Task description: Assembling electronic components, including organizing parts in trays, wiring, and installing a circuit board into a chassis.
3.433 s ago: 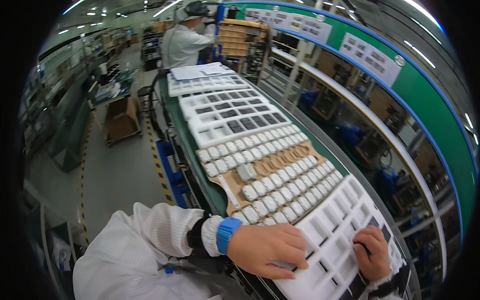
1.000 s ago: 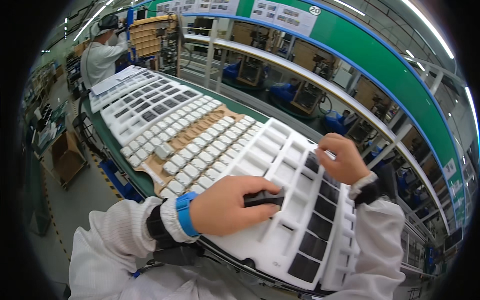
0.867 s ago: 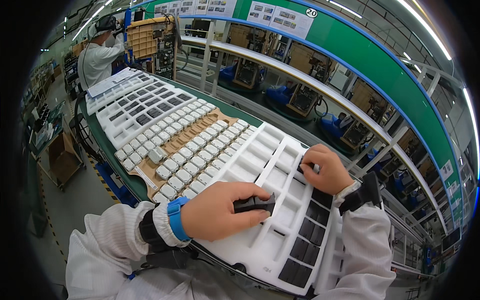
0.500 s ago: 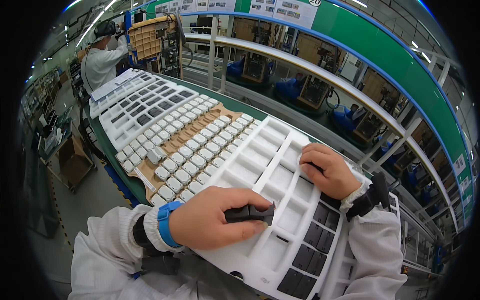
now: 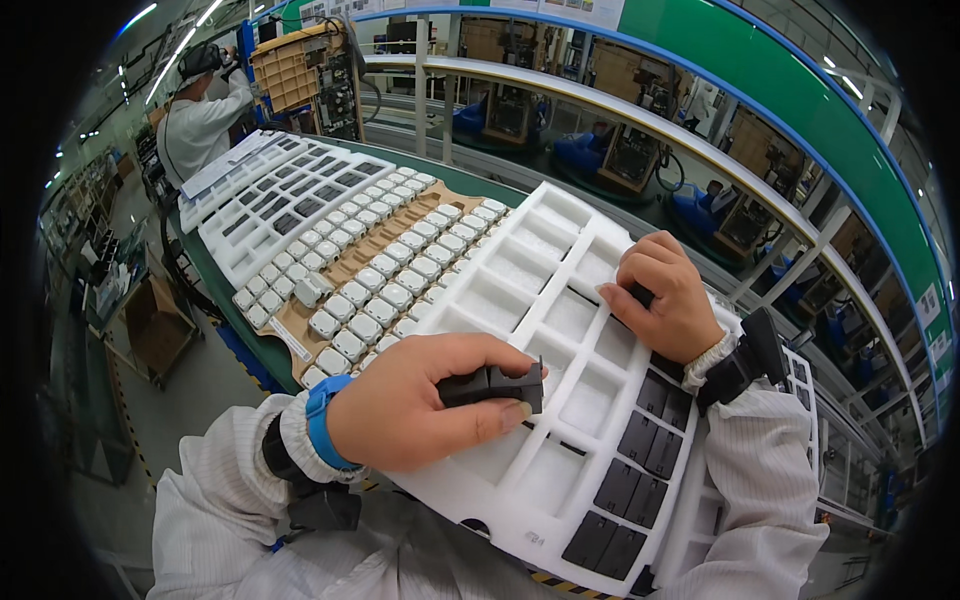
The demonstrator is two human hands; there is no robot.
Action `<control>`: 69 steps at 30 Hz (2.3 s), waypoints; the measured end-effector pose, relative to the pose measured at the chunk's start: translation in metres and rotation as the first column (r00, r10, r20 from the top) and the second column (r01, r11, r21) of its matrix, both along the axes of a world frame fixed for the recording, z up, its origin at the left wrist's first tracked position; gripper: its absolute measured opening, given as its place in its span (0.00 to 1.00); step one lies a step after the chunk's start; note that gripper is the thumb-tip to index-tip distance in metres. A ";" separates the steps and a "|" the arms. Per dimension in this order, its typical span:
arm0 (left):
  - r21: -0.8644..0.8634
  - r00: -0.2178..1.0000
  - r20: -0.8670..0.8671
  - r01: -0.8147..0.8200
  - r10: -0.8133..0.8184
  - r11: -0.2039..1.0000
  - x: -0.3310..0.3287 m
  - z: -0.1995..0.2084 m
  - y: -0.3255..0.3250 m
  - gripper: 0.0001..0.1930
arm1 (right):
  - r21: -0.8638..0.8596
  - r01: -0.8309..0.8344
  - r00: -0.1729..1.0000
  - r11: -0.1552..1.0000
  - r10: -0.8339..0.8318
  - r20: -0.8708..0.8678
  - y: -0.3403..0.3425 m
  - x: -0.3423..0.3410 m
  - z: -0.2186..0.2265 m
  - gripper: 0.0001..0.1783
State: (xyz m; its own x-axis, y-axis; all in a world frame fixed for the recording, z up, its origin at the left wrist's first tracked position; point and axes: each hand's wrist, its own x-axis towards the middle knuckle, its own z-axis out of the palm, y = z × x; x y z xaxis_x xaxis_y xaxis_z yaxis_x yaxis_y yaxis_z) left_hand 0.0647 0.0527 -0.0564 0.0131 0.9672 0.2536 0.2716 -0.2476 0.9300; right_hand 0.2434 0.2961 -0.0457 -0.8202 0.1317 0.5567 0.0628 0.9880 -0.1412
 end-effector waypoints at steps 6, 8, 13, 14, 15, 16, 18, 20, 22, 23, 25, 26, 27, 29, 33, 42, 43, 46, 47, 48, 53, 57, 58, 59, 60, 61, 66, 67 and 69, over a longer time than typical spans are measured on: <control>0.102 0.998 -0.040 -0.053 0.057 0.993 -0.007 -0.010 -0.001 0.17 | -0.007 -0.007 0.993 1.000 0.006 -0.120 0.000 -0.011 -0.007 0.10; 0.192 0.997 -0.055 -0.042 0.054 0.980 -0.006 -0.015 0.002 0.17 | -0.086 0.039 0.982 0.996 -0.054 -0.180 0.008 0.002 -0.014 0.10; 0.186 0.998 0.034 -0.053 0.048 0.981 -0.006 -0.013 0.005 0.17 | 0.017 0.043 0.994 0.999 -0.041 -0.102 -0.002 0.002 -0.006 0.12; 0.120 0.997 0.074 -0.027 0.018 0.992 -0.009 -0.011 0.001 0.17 | -0.022 0.029 0.999 0.999 -0.030 -0.042 -0.004 -0.003 -0.006 0.12; 0.128 0.997 0.068 -0.057 0.048 0.990 -0.011 -0.013 0.001 0.17 | -0.097 0.027 1.000 0.995 -0.027 -0.002 -0.006 -0.007 -0.008 0.11; 0.128 0.992 0.116 -0.064 0.049 0.990 -0.012 -0.017 0.001 0.16 | -0.165 0.021 1.000 0.986 -0.017 0.025 -0.007 -0.010 -0.008 0.11; 0.101 0.952 0.305 -0.006 -0.026 0.995 -0.010 -0.022 0.006 0.16 | -0.245 0.048 0.996 0.968 -0.027 0.090 -0.006 -0.001 -0.001 0.10; 0.019 0.903 0.429 0.023 -0.029 1.000 -0.012 -0.020 0.009 0.17 | -0.302 0.084 0.989 0.950 -0.042 0.141 0.004 0.010 0.004 0.10; -0.076 0.837 0.546 0.093 -0.037 0.993 -0.015 -0.022 0.013 0.18 | -0.386 0.094 0.992 0.918 -0.053 0.116 -0.002 0.002 0.008 0.06; -0.061 0.832 0.553 0.089 -0.041 0.994 -0.014 -0.022 0.016 0.18 | -0.449 0.125 0.991 0.885 -0.089 0.101 0.000 0.005 0.011 0.05; -0.119 0.767 0.641 0.076 0.018 0.990 -0.014 -0.023 0.017 0.19 | -0.634 0.111 0.988 0.765 -0.154 -0.013 0.014 0.010 0.014 0.06; -0.107 0.767 0.642 0.069 0.016 0.992 -0.012 -0.026 0.020 0.19 | -0.615 0.104 0.985 0.782 -0.168 -0.046 0.008 0.006 0.021 0.07; -0.098 0.716 0.698 0.056 0.028 0.994 -0.010 -0.028 0.022 0.18 | -0.596 0.098 0.980 0.797 -0.182 -0.081 0.001 0.004 0.029 0.08; -0.086 0.659 0.751 0.038 0.040 0.996 -0.014 -0.029 0.022 0.17 | -0.560 0.070 0.989 0.825 -0.133 -0.071 -0.027 -0.006 0.042 0.08; -0.212 0.545 0.837 0.220 0.061 0.952 -0.025 -0.016 0.021 0.24 | -0.533 0.069 0.997 0.844 -0.076 0.008 -0.107 -0.060 0.057 0.12; 0.198 0.834 0.552 -0.104 -0.023 0.975 -0.051 -0.047 0.023 0.25 | -0.413 -0.038 0.999 0.910 0.033 -0.019 -0.133 -0.092 0.018 0.29; -0.100 0.520 0.854 0.122 0.022 0.987 -0.050 -0.037 0.019 0.22 | -0.518 -0.132 0.991 0.845 0.099 -0.091 -0.123 -0.085 0.015 0.31; -0.116 0.513 0.858 0.234 -0.021 0.965 -0.048 -0.023 0.017 0.21 | -0.739 -0.058 0.998 0.671 0.020 -0.061 -0.118 -0.031 0.061 0.25; -0.109 0.512 0.859 0.236 -0.028 0.966 -0.048 -0.020 0.014 0.21 | -0.734 0.015 1.000 0.679 -0.007 0.015 -0.109 -0.003 0.080 0.23; -0.092 0.495 0.868 0.255 -0.048 0.962 -0.047 -0.018 0.013 0.22 | -0.697 0.113 0.990 0.708 -0.143 0.016 -0.103 0.026 0.097 0.21; -0.072 0.564 0.819 0.280 -0.103 0.957 -0.042 -0.009 0.012 0.25 | -0.377 0.763 0.642 0.525 -0.684 0.347 -0.048 0.165 0.108 0.15; -0.126 0.661 0.750 0.158 -0.011 0.979 -0.032 -0.006 0.008 0.26 | -0.258 0.879 0.476 0.401 -0.696 0.538 -0.044 0.197 0.072 0.13; -0.115 0.675 0.738 0.162 -0.025 0.980 -0.029 -0.006 0.009 0.27 | -0.223 0.880 0.469 0.419 -0.698 0.541 -0.040 0.210 0.063 0.13; -0.118 0.678 0.734 0.167 -0.027 0.979 -0.028 -0.006 0.009 0.27 | -0.194 0.875 0.472 0.443 -0.695 0.543 -0.039 0.213 0.058 0.12; -0.119 0.687 0.726 0.163 -0.026 0.979 -0.029 -0.007 0.009 0.28 | -0.199 0.877 0.470 0.437 -0.697 0.542 -0.039 0.216 0.054 0.12; -0.120 0.695 0.719 0.161 -0.026 0.980 -0.029 -0.007 0.010 0.28 | -0.117 0.902 0.405 0.416 -0.718 0.566 -0.038 0.218 0.051 0.12; -0.098 0.693 0.719 0.163 -0.044 0.982 -0.032 -0.009 0.009 0.28 | -0.145 0.830 0.547 0.539 -0.734 0.404 -0.050 0.242 0.021 0.11; -0.101 0.694 0.719 0.156 -0.036 0.983 -0.032 -0.009 0.009 0.28 | -0.147 0.826 0.553 0.545 -0.728 0.406 -0.052 0.242 0.011 0.11; -0.100 0.688 0.724 0.183 -0.055 0.978 -0.034 -0.009 0.011 0.28 | -0.071 0.779 0.624 0.623 -0.757 0.196 -0.058 0.241 -0.005 0.09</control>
State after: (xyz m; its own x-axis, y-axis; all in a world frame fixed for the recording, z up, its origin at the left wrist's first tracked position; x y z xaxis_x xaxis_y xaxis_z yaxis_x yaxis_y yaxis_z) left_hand 0.0308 0.0634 -0.0654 0.0080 0.9963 0.0858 -0.5121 -0.0696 0.8561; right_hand 0.4843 0.2382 -0.0510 -0.4468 0.8124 0.3746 0.8182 0.5404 -0.1961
